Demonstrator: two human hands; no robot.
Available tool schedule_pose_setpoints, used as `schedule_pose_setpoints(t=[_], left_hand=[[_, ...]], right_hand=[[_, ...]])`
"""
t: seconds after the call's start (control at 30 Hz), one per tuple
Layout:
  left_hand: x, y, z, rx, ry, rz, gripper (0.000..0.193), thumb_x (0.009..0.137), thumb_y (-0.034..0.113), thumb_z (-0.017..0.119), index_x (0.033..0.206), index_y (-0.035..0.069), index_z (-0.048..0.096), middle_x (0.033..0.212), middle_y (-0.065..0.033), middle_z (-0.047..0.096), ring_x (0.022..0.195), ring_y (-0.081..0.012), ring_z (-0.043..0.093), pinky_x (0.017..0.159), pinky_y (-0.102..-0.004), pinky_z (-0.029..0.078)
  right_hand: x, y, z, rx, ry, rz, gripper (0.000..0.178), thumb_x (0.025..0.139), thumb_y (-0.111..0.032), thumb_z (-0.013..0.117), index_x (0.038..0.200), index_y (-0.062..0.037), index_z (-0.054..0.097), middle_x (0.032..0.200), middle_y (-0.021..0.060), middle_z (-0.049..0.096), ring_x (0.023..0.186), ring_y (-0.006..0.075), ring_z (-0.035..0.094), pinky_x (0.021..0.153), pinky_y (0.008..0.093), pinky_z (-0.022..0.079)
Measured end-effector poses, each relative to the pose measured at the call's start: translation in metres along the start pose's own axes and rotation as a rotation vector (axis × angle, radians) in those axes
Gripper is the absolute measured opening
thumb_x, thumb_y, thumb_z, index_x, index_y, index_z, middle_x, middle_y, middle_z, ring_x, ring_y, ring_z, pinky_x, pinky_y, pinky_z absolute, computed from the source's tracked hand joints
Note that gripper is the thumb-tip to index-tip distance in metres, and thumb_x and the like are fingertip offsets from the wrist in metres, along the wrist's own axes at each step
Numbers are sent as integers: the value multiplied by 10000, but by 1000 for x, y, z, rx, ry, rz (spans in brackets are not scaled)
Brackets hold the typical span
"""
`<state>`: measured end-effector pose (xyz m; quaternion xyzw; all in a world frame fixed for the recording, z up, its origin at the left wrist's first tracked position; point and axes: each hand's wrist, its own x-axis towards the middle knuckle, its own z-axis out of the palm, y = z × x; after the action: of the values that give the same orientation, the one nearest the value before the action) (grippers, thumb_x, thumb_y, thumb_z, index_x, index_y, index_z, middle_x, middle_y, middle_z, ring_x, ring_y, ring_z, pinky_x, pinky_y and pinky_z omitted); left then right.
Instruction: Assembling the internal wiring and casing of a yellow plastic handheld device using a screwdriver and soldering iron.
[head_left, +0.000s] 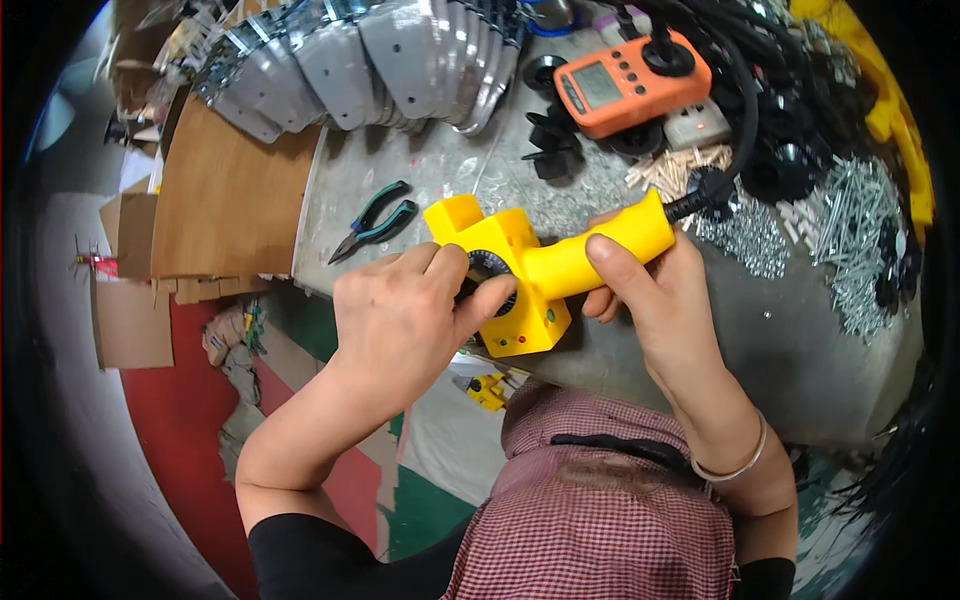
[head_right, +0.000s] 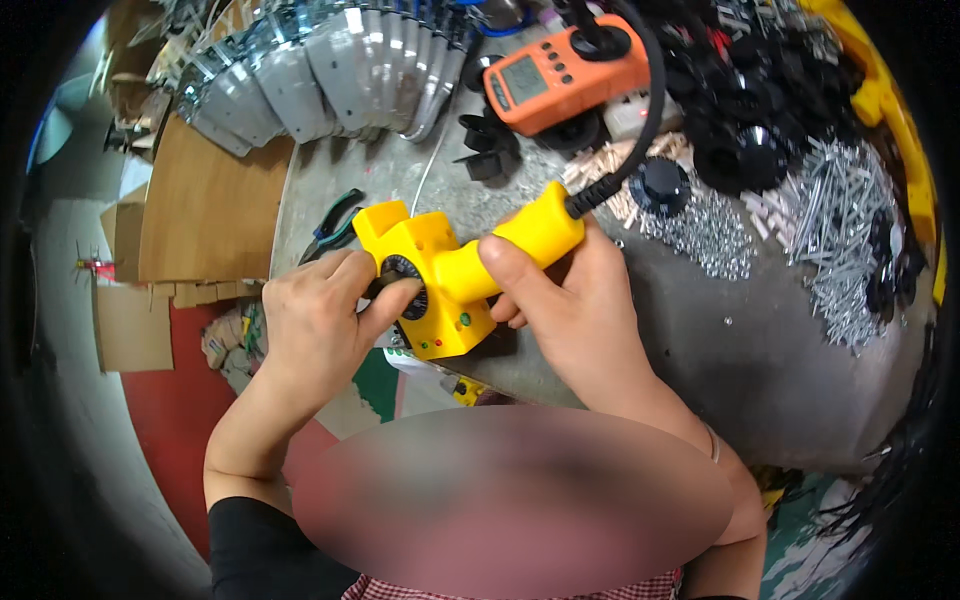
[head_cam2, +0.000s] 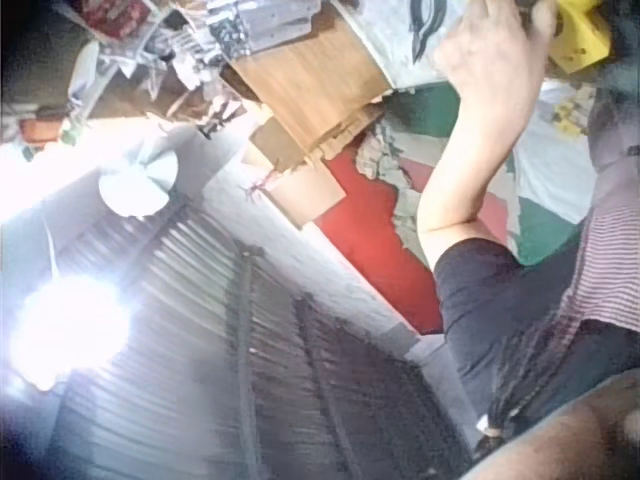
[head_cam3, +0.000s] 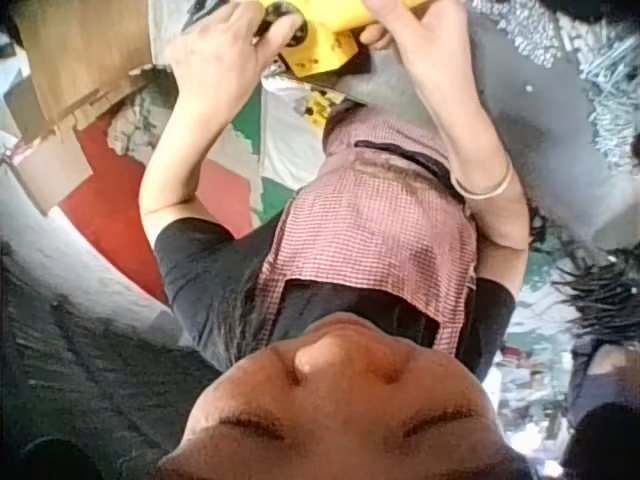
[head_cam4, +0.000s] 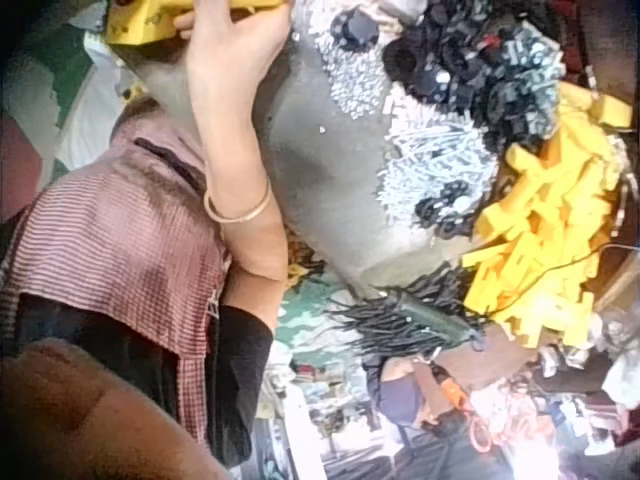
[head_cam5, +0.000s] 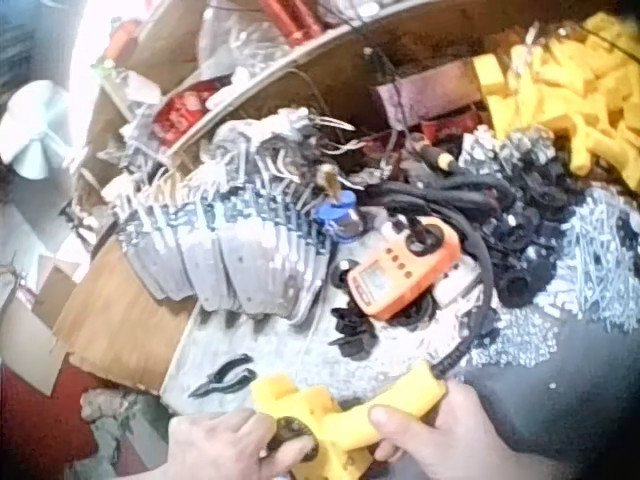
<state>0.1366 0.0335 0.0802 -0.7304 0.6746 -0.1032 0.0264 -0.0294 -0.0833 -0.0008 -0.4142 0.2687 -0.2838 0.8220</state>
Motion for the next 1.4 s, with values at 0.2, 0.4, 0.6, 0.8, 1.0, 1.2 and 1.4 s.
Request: schedule_pose_setpoints(t=[0.2,0.4,0.6,0.8,1.0,1.2,1.4], left_hand=[[-13,-4,-5,-261,-30,116,413,722,193,798,1054,52,596,820,-86,597,734,-269,637,561,-328,478],[-12,-7,10,-363,39,2,345,734,223,807,906,30,579,712,-70,605,572,-236,612,498,-340,461],[-15,-5,5,-282,12,0,311,731,194,794,913,44,591,751,-64,600,606,-232,614,514,-336,470],[-9,-11,-3,-325,43,301,353,692,62,738,1025,52,621,988,-109,582,854,-275,613,684,-345,516],[-14,1,4,-367,-33,-30,370,671,84,778,1002,39,617,982,-128,581,850,-303,603,687,-387,512],[-2,-2,-2,-263,77,296,228,684,139,643,895,72,587,925,-74,542,888,-228,591,683,-349,519],[6,36,6,-490,334,119,524,682,111,707,1192,47,605,1082,-127,607,1042,-315,594,868,-429,481]], right_hand=[[1,-1,2,-87,-6,-16,281,933,-216,663,1065,15,573,836,64,642,618,77,594,556,207,473],[4,1,0,-59,38,-15,252,941,-173,634,1078,32,582,841,84,652,593,95,592,539,219,464],[5,5,-3,-102,27,-29,289,946,-197,611,1123,22,549,856,87,650,567,95,592,521,201,472],[6,4,-3,-68,57,-4,272,944,-187,606,1116,16,549,856,90,648,566,101,591,520,203,471],[5,3,1,-55,59,1,231,924,-174,655,1044,15,597,803,52,647,571,82,590,517,211,456],[3,-5,-4,-68,64,33,230,927,-171,655,1054,12,597,817,55,639,601,83,599,539,214,467],[3,-30,-15,-420,-155,97,268,877,-81,640,1106,49,593,937,74,659,752,91,618,651,240,506]])
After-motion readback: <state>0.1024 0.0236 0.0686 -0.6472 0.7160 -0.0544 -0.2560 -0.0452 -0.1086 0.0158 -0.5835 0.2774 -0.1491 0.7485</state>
